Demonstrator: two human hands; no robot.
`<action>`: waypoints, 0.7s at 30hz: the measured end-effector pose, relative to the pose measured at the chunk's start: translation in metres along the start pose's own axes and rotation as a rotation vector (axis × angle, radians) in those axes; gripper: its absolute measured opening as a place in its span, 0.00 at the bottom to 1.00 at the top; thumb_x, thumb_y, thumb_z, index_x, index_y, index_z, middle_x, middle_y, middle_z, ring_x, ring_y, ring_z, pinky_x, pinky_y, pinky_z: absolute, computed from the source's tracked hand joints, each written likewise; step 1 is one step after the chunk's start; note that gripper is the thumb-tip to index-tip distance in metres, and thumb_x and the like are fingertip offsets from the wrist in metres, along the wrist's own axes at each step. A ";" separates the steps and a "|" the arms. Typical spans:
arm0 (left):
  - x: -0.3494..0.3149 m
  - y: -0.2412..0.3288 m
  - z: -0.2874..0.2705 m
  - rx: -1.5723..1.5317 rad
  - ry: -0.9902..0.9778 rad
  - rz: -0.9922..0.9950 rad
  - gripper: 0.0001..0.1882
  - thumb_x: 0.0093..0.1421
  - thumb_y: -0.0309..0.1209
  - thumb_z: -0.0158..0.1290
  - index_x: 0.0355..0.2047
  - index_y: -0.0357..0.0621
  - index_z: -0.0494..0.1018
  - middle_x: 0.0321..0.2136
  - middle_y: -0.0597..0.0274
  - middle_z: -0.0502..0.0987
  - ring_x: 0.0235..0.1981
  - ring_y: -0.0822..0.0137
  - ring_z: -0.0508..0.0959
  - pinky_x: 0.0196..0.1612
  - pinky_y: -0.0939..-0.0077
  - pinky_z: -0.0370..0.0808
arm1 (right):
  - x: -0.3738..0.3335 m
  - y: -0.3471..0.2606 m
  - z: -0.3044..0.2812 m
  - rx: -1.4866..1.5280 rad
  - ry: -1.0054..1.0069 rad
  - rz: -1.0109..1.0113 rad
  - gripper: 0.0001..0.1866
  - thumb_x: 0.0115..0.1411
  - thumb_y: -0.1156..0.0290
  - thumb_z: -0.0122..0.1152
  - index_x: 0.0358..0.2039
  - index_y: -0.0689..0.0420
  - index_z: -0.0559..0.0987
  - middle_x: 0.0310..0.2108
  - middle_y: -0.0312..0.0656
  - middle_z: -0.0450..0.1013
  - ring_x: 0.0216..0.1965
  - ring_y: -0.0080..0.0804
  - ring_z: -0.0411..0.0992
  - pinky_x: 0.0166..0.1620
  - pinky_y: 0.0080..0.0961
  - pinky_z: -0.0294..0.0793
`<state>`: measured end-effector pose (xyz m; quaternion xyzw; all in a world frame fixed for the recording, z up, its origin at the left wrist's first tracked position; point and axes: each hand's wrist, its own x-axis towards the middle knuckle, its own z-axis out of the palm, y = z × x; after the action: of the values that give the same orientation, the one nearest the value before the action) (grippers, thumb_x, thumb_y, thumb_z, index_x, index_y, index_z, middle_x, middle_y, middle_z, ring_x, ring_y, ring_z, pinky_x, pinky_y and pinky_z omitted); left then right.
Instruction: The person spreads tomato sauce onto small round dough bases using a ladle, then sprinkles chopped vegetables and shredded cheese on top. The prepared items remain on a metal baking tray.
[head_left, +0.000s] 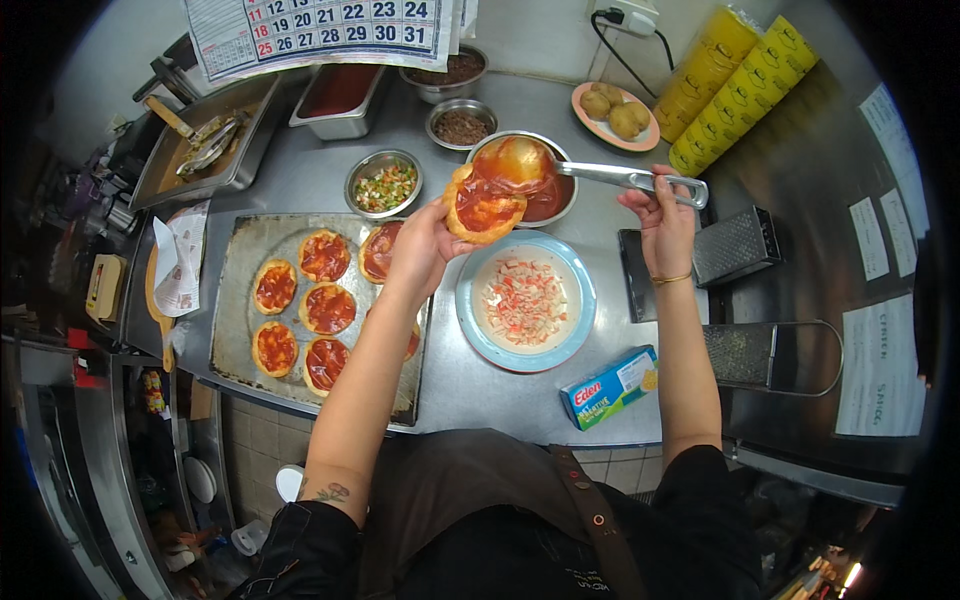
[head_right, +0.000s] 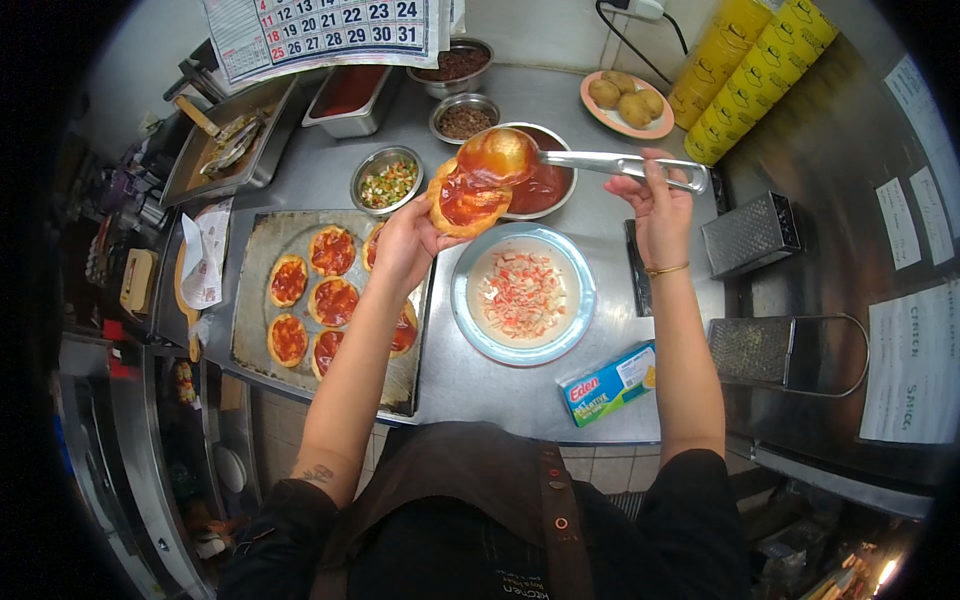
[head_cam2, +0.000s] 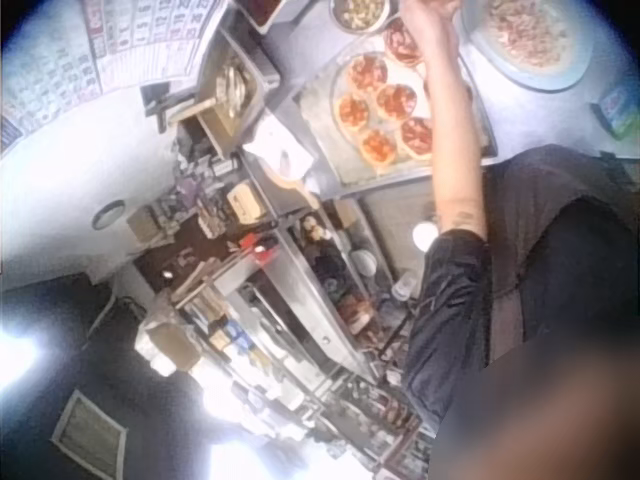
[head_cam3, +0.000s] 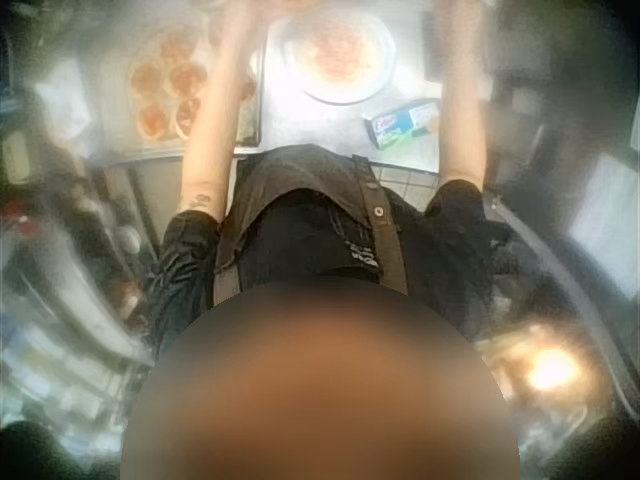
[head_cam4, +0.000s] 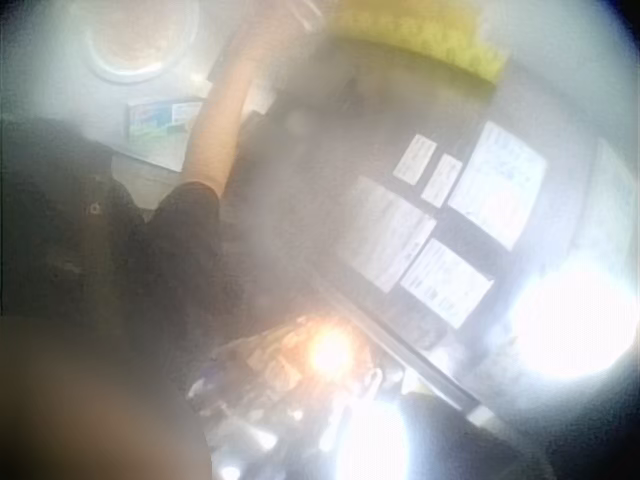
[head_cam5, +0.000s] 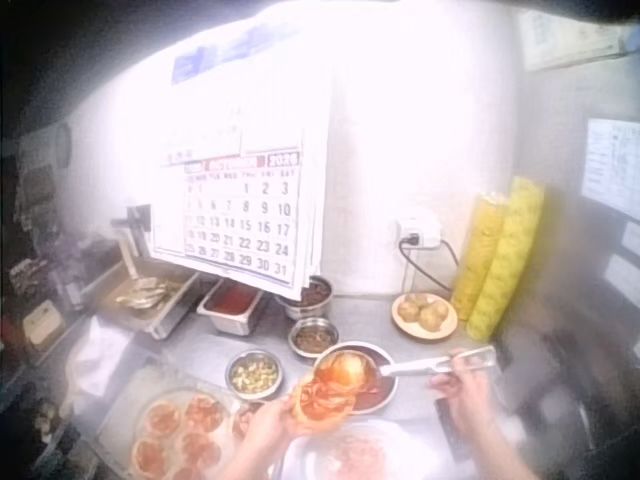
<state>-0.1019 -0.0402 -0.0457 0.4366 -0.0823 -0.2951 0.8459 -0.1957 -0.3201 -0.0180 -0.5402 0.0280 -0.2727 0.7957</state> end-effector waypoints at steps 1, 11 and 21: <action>-0.002 0.001 0.004 -0.006 0.020 0.008 0.20 0.63 0.30 0.30 0.49 0.27 0.59 0.45 0.44 0.70 0.43 0.57 0.75 0.41 0.68 0.78 | 0.001 -0.002 -0.003 -0.011 0.015 -0.017 0.12 0.63 0.69 0.46 0.44 0.62 0.66 0.28 0.47 0.75 0.29 0.33 0.76 0.38 0.32 0.78; 0.000 -0.002 0.014 0.058 0.111 0.229 0.19 0.63 0.31 0.31 0.50 0.32 0.61 0.44 0.50 0.71 0.42 0.63 0.76 0.41 0.72 0.76 | -0.012 0.002 0.018 0.090 0.118 -0.063 0.11 0.63 0.69 0.47 0.43 0.61 0.66 0.29 0.44 0.72 0.29 0.32 0.76 0.39 0.34 0.78; 0.006 0.015 0.022 0.054 0.041 0.227 0.20 0.62 0.29 0.31 0.50 0.29 0.60 0.45 0.49 0.71 0.43 0.62 0.75 0.42 0.71 0.76 | 0.001 -0.001 -0.003 0.153 -0.020 -0.121 0.10 0.63 0.69 0.46 0.43 0.60 0.66 0.32 0.42 0.72 0.31 0.31 0.76 0.38 0.35 0.78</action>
<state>-0.0991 -0.0522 -0.0213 0.4531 -0.1217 -0.1860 0.8633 -0.1963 -0.3229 -0.0185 -0.4813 -0.0334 -0.3162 0.8169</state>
